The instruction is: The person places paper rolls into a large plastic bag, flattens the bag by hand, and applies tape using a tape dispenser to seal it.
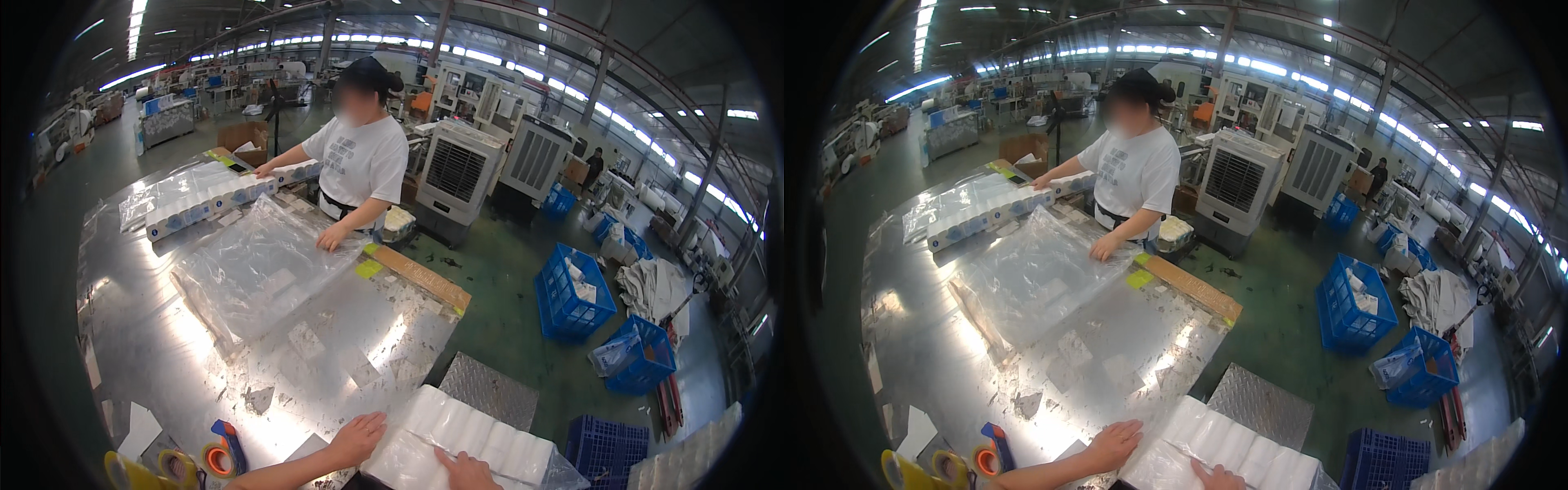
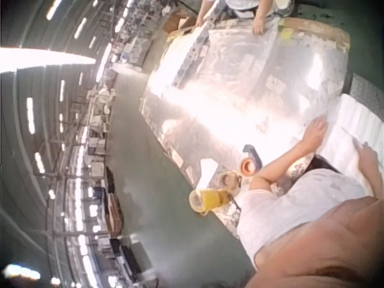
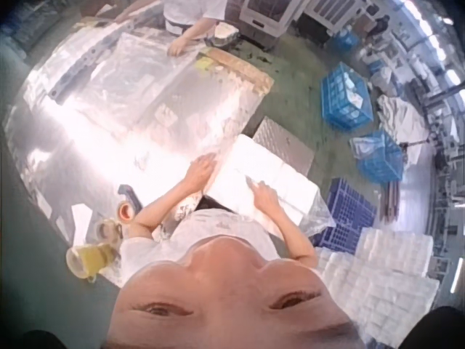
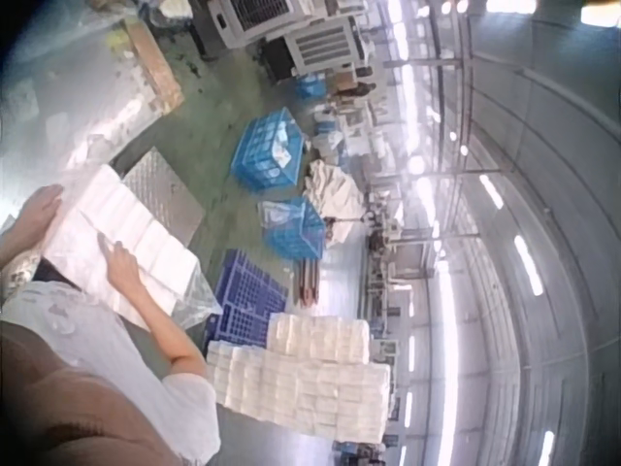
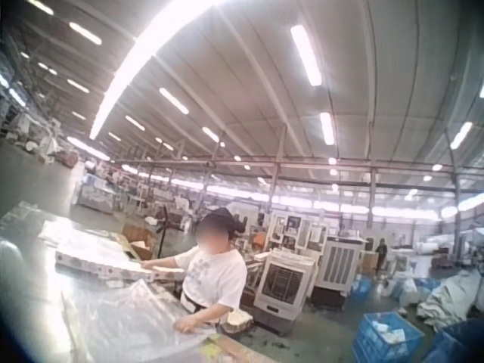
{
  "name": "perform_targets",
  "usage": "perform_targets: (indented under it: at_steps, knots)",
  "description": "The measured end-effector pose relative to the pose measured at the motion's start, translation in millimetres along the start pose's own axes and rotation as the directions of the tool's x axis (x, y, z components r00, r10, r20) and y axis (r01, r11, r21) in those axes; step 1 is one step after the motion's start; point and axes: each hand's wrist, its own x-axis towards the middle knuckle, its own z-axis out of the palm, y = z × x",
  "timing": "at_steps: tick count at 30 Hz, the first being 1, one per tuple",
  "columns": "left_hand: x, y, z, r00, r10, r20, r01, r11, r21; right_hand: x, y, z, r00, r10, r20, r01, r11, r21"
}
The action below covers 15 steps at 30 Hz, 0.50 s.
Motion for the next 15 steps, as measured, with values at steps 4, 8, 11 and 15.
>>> perform_targets:
  at_steps: [4, 8, 11, 15]
  knots:
    - [34.4, 60.6, -33.4, 0.992, 0.017, -0.128, -0.06, 0.939, -0.338, 7.4, -13.7, -28.0, 0.97, 0.085, 0.23, -0.085, 0.996, -0.008]
    - [73.8, 67.1, 14.9, 0.997, -0.062, -0.04, 0.057, 0.991, -0.119, 9.4, -8.5, -23.6, 0.968, 0.08, 0.239, -0.076, 0.997, -0.027]
    - [62.8, 60.7, 56.0, 0.975, -0.222, 0.01, 0.221, 0.973, 0.066, 5.7, -1.1, -16.2, 0.968, 0.058, 0.245, -0.069, 0.997, 0.036]
    - [52.2, 56.2, 70.8, 0.964, -0.265, 0.031, 0.26, 0.959, 0.11, -5.5, 8.2, -14.2, 0.985, 0.11, 0.132, -0.137, 0.968, 0.21]
